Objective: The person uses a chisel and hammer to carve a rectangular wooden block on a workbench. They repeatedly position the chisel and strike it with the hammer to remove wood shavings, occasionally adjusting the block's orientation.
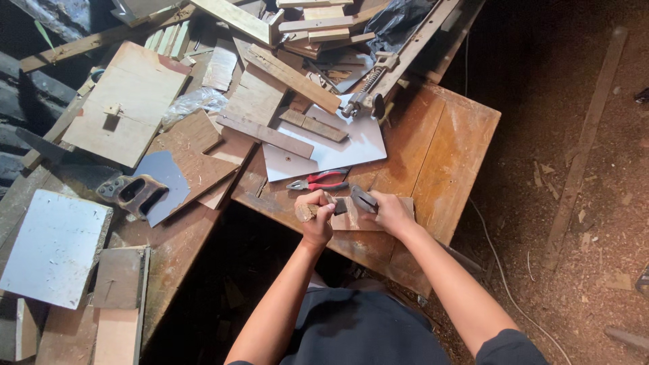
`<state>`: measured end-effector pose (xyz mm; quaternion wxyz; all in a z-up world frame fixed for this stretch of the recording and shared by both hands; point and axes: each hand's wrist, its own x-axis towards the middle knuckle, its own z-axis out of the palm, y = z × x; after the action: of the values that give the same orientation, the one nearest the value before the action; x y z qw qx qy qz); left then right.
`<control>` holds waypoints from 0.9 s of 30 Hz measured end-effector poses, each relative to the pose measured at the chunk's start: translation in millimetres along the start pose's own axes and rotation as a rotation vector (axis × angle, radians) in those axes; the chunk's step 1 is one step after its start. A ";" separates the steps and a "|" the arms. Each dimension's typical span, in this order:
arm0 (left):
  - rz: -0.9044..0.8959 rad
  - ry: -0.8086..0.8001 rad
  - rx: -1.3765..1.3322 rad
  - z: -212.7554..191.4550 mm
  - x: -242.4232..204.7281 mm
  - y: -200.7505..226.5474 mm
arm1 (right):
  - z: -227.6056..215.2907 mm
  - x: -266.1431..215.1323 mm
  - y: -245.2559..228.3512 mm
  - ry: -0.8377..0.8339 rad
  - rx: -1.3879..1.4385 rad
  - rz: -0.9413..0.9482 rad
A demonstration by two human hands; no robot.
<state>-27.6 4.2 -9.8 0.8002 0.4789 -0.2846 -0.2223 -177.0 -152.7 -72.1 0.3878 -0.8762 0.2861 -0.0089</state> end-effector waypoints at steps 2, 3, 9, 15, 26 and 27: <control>0.001 -0.023 0.048 1.3 4.1 0.6 | 0.8 -2.6 -4.8 0.085 0.050 -0.014; -0.002 -0.032 0.074 0.7 4.2 1.4 | 3.6 -5.4 -8.1 0.123 0.077 -0.019; -0.005 -0.124 0.169 -0.2 15.9 3.7 | 9.7 -13.9 -26.1 0.127 -0.100 0.175; 0.066 -0.260 0.394 -4.4 27.4 -1.3 | 9.5 -17.9 -34.3 0.121 -0.086 0.276; -0.124 -0.317 0.199 -10.7 42.4 -8.9 | 13.8 -23.9 -38.5 0.296 -0.054 0.116; -0.129 -0.324 0.224 -9.9 42.9 -8.1 | 11.9 -24.2 -42.8 0.378 -0.049 0.014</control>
<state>10.0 -20.0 -10.4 0.6697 0.5401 -0.4015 -0.3140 -173.2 -109.4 -46.2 0.3059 -0.8659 0.3602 -0.1638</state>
